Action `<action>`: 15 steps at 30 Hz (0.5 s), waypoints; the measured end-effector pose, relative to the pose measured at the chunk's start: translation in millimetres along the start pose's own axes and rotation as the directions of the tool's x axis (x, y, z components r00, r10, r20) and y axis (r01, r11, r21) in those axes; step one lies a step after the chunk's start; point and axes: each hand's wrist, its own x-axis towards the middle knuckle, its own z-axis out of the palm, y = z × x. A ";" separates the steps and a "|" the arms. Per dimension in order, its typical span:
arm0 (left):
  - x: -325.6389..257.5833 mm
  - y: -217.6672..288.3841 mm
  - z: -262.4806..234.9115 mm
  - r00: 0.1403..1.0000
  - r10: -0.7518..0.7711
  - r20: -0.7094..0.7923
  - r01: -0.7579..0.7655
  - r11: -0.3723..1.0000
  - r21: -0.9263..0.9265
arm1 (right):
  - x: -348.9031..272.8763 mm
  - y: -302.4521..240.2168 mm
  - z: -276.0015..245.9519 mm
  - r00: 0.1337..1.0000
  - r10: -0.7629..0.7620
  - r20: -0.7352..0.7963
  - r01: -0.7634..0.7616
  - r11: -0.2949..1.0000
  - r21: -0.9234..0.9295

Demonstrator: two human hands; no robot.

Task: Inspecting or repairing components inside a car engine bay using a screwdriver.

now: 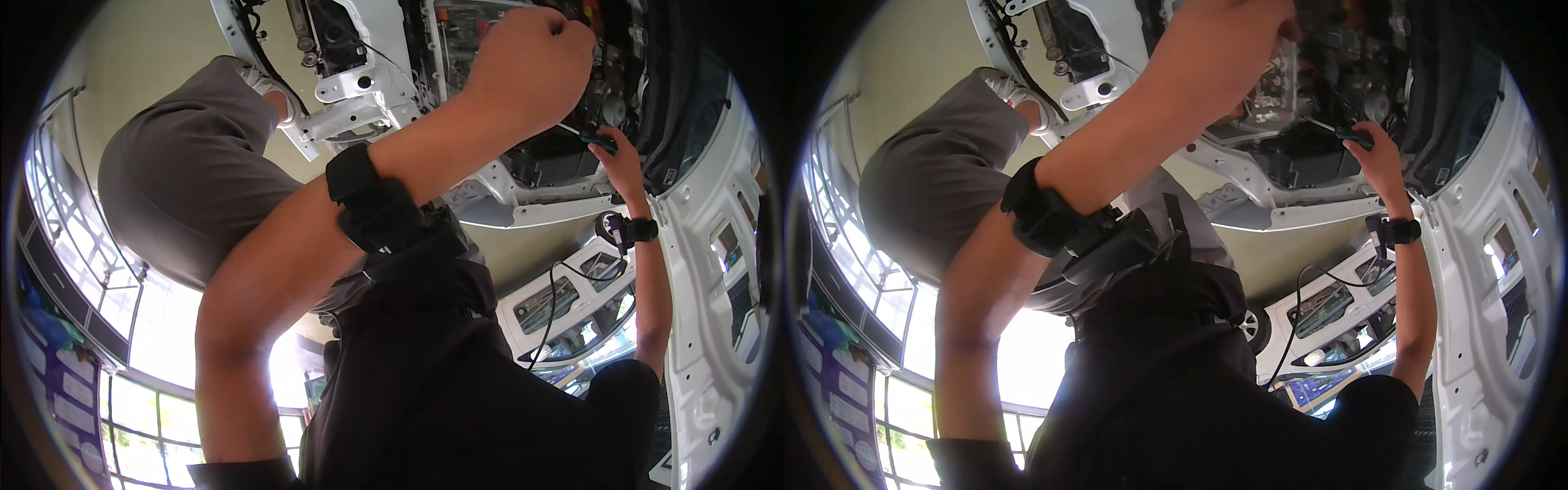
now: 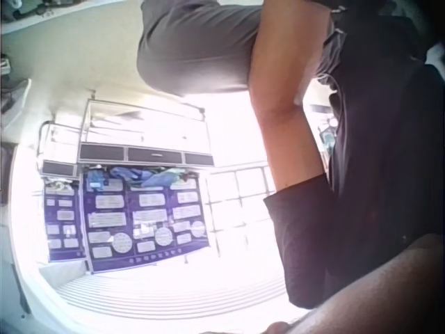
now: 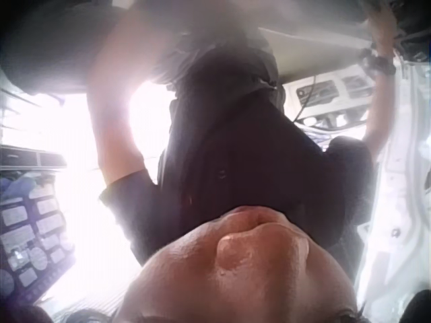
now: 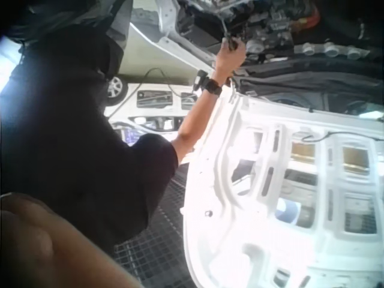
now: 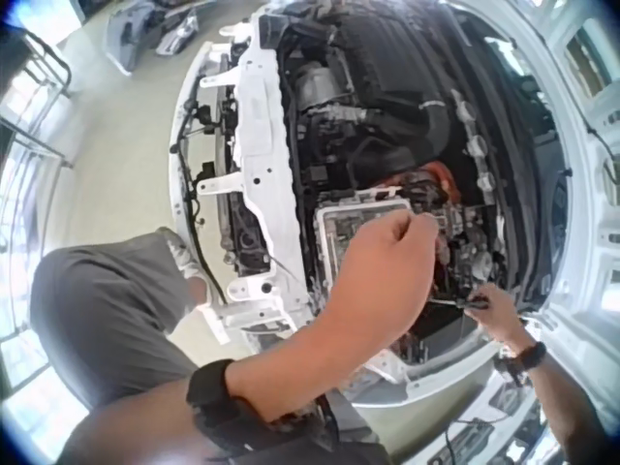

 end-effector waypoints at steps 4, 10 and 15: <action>-1.4 5.0 2.1 0.996 -0.083 0.019 0.083 0.997 -0.010 | -9.2 -1.6 9.2 0.999 -0.045 -0.022 0.046 0.999 0.008; -0.1 -4.5 6.0 0.998 0.065 -0.012 -0.064 0.997 0.036 | -16.7 10.2 9.8 0.966 0.260 -0.005 -0.259 0.962 0.088; -3.1 2.0 3.5 0.999 -0.028 0.019 0.028 0.999 0.017 | -22.9 8.6 8.0 0.990 0.070 -0.121 -0.066 0.997 0.033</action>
